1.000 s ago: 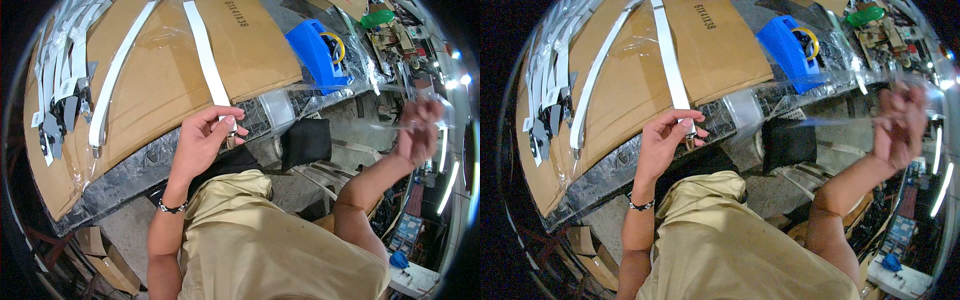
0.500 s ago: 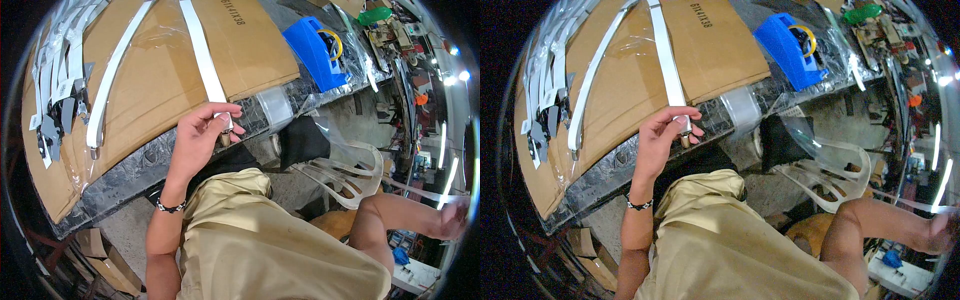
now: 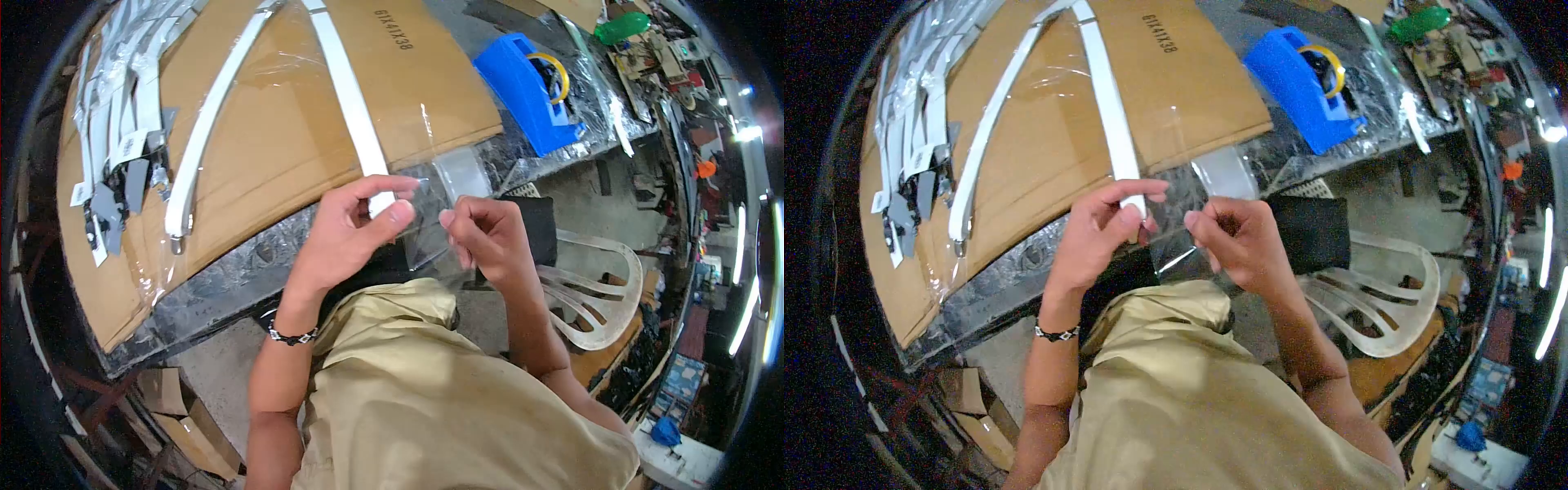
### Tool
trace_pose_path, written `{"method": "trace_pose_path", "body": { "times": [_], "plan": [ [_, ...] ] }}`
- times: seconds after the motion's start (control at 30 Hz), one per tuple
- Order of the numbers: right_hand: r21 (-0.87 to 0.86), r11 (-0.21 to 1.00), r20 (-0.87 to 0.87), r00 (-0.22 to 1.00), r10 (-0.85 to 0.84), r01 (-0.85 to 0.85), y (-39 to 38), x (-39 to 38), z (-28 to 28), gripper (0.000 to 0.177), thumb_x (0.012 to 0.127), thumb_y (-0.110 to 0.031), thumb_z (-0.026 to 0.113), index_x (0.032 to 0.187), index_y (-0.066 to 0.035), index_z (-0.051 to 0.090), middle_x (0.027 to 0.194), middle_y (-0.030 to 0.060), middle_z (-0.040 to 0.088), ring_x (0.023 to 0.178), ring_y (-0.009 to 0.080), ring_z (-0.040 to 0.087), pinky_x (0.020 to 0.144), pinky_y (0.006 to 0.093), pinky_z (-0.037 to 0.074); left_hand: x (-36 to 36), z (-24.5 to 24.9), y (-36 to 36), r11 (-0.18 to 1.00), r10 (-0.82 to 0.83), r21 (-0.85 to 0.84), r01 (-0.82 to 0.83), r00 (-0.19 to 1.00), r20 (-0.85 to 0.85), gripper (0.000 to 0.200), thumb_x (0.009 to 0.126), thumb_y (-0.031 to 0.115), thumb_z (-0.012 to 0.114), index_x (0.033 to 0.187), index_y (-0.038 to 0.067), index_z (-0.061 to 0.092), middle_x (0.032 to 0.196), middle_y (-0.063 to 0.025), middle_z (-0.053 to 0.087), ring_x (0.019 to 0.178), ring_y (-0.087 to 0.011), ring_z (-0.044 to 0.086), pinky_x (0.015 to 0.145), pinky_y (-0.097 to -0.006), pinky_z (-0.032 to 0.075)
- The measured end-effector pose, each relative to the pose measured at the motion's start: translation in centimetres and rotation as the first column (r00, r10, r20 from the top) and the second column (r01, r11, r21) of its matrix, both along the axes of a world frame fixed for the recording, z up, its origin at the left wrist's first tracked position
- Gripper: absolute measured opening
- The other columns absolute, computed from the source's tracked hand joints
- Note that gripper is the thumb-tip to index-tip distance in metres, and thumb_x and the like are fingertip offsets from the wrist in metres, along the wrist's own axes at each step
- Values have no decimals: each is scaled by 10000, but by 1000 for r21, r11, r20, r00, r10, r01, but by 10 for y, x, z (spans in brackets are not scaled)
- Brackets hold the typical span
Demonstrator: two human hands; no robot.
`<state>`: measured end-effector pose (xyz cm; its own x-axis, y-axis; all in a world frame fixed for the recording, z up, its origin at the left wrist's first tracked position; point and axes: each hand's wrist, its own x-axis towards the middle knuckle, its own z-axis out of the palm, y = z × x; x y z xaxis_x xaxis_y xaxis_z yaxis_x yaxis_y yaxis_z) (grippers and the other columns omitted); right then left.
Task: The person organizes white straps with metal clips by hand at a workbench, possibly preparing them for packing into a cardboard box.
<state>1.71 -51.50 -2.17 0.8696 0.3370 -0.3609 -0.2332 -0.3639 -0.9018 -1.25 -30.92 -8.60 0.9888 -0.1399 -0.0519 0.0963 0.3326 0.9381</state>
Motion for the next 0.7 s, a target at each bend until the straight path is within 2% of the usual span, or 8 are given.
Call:
{"method": "trace_pose_path", "body": {
  "times": [0.1, 0.17, 0.3, 0.33, 0.43, 0.47, 0.57, 0.7],
  "plan": [
    [41, 998, 29, 998, 52, -53, -2, -1, -12, 281, 931, -135, 666, 692, -11, 587, 638, -30, 507, 584, 47, 450, 516, 247, 337, 3, 4, 0, 991, 11, 131, 7, 991, -136, 285, 978, 229, 635, 1136, -4, 682, 957, -49, 680, 724, -87, 598, 625, -239, 491],
    [62, 988, 126, 983, 131, -140, -8, -3, -15, 276, 924, -125, 670, 692, -4, 583, 648, -21, 507, 594, 53, 442, 527, 256, 331, 4, 1, -5, 995, 95, 55, -88, 986, -134, 234, 978, 203, 638, 1079, 0, 699, 897, -37, 683, 679, -81, 598, 579, -229, 489],
    [-125, 886, 58, 888, 456, -446, -16, 4, -4, 283, 904, -141, 692, 698, 14, 574, 668, 3, 507, 628, 69, 447, 545, 279, 332, 7, 0, -8, 983, 160, -65, -172, 974, -163, 229, 989, 199, 623, 1034, -11, 700, 899, -54, 686, 677, -87, 616, 544, -238, 493],
    [-176, 853, 39, 862, 505, -491, -17, 6, -1, 238, 900, -142, 696, 742, 19, 618, 699, 19, 557, 656, 79, 483, 551, 276, 351, 6, 0, -8, 980, 170, -80, -185, 972, -161, 229, 989, 196, 623, 1026, -17, 700, 898, -56, 687, 677, -89, 617, 541, -241, 491],
    [-84, 965, 119, 959, 257, -248, -12, 5, -10, 179, 900, -151, 700, 834, 13, 676, 729, 30, 602, 687, 100, 526, 595, 268, 400, 5, -2, -4, 981, 158, -86, -173, 976, -152, 223, 991, 185, 621, 1010, -22, 702, 892, -63, 690, 678, -93, 618, 536, -245, 486],
    [-124, 979, 220, 958, 183, -158, -5, 10, -10, 167, 900, -161, 705, 915, 5, 702, 801, 40, 639, 733, 120, 560, 663, 268, 444, 4, -2, -4, 984, 148, -82, -161, 978, -147, 220, 991, 180, 621, 1006, -23, 703, 890, -65, 691, 678, -94, 618, 534, -246, 484],
    [-9, 999, 430, 902, 39, -39, 22, 26, -7, 177, 896, -171, 706, 935, 2, 706, 846, 57, 645, 744, 151, 578, 705, 295, 468, 4, 3, -5, 988, 141, -43, -149, 979, -148, 210, 990, 172, 623, 1003, -20, 706, 833, -49, 690, 656, -86, 612, 534, -241, 480],
    [-21, 988, 516, 845, 141, -153, 50, 38, -10, 167, 885, -149, 692, 931, 11, 693, 846, 99, 626, 728, 198, 590, 681, 316, 477, 3, -2, -7, 991, 130, 3, -130, 987, -99, 204, 982, 180, 638, 996, -11, 710, 756, -21, 678, 620, -76, 601, 527, -231, 470]
  ]
}}
